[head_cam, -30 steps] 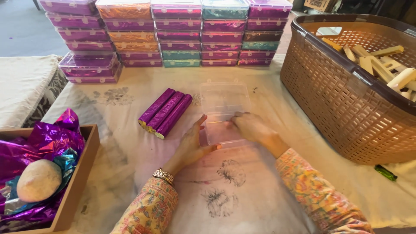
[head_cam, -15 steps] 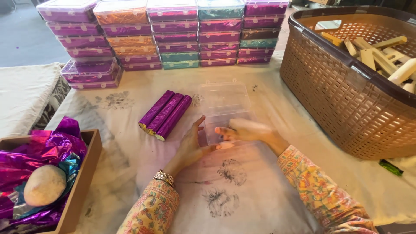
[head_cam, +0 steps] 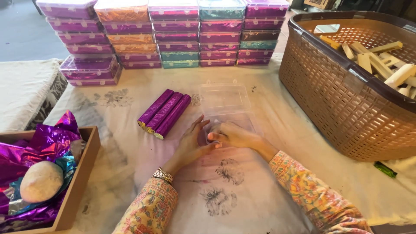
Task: The person retrieves a wooden object from a basket and wipes it with a cloth. They then unwrap a foil-wrapped item, rewrap it in purple foil, and place it into a clear plastic container along with other wrapped items.
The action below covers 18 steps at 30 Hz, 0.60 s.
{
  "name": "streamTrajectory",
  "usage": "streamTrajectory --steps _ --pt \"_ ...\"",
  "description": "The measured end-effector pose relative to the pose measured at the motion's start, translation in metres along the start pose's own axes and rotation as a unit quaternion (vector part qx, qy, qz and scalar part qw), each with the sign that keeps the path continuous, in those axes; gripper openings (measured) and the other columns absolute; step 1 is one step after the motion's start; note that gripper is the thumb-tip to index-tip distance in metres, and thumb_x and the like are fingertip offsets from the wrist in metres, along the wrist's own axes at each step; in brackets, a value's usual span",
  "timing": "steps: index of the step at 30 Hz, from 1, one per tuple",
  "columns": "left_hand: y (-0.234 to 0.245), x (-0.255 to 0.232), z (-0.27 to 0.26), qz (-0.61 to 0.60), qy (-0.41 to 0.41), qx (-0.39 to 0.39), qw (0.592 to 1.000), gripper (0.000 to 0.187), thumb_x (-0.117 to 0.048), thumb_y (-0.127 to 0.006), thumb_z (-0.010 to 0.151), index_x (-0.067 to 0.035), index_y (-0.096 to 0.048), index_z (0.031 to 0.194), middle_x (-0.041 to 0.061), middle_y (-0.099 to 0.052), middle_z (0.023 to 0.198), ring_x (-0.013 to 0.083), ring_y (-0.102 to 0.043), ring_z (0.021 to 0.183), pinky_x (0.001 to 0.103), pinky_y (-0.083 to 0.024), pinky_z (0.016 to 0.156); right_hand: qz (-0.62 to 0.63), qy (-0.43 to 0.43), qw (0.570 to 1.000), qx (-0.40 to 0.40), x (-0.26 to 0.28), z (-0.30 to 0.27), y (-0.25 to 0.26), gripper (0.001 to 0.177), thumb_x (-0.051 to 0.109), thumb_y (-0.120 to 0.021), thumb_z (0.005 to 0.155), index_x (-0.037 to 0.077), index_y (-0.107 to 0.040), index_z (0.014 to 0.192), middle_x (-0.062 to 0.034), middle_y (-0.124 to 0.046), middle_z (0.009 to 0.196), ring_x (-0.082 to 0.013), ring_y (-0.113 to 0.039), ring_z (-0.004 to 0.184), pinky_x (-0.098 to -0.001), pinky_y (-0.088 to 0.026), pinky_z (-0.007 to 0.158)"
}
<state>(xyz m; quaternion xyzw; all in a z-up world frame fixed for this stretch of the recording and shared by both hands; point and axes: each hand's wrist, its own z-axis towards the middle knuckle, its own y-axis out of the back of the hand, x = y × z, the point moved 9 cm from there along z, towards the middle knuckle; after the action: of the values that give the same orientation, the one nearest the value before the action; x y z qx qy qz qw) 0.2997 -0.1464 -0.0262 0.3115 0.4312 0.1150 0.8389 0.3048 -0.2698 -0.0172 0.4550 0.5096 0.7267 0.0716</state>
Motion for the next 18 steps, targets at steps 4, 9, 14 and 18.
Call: streamTrajectory --steps 4,9,14,18 --pt "0.000 -0.002 -0.001 -0.002 -0.003 0.006 1.000 0.087 -0.046 -0.085 0.072 -0.014 -0.051 0.146 0.015 -0.038 0.163 0.0352 -0.046 0.143 0.046 -0.042 0.112 -0.082 0.140 0.984 -0.072 0.013 -0.007 0.017 0.063 0.053 -0.039 0.109 0.000 -0.069 0.125 -0.0211 -0.069 0.130 -0.0401 -0.060 0.125 -0.0479 -0.046 0.104" --pt "0.000 -0.001 -0.003 0.002 0.001 0.005 1.000 0.086 -0.048 -0.085 0.074 -0.011 -0.052 0.145 0.016 -0.038 0.162 0.0368 -0.044 0.144 0.047 -0.038 0.114 -0.134 -0.017 0.990 -0.039 -0.035 -0.017 0.031 0.070 0.062 -0.040 0.101 0.003 -0.068 0.126 -0.0216 -0.066 0.130 -0.0388 -0.059 0.123 -0.0454 -0.045 0.103" --pt "0.001 -0.005 0.000 0.006 0.006 0.001 1.000 0.087 -0.051 -0.084 0.074 -0.011 -0.053 0.143 0.016 -0.039 0.162 0.0370 -0.045 0.144 0.047 -0.039 0.114 -0.318 -0.224 0.921 0.008 -0.033 -0.037 0.054 0.081 0.071 -0.040 0.097 0.001 -0.078 0.083 -0.0204 -0.074 0.092 -0.0381 -0.071 0.092 -0.0478 -0.054 0.088" --pt "0.001 -0.003 -0.001 0.018 0.002 -0.002 1.000 0.087 -0.052 -0.084 0.073 -0.011 -0.053 0.144 0.016 -0.039 0.162 0.0375 -0.045 0.143 0.047 -0.039 0.114 -0.206 -0.222 0.952 0.037 -0.017 -0.031 0.041 0.080 0.071 -0.040 0.093 0.004 -0.074 0.066 -0.0156 -0.068 0.062 -0.0327 -0.071 0.064 -0.0441 -0.055 0.072"
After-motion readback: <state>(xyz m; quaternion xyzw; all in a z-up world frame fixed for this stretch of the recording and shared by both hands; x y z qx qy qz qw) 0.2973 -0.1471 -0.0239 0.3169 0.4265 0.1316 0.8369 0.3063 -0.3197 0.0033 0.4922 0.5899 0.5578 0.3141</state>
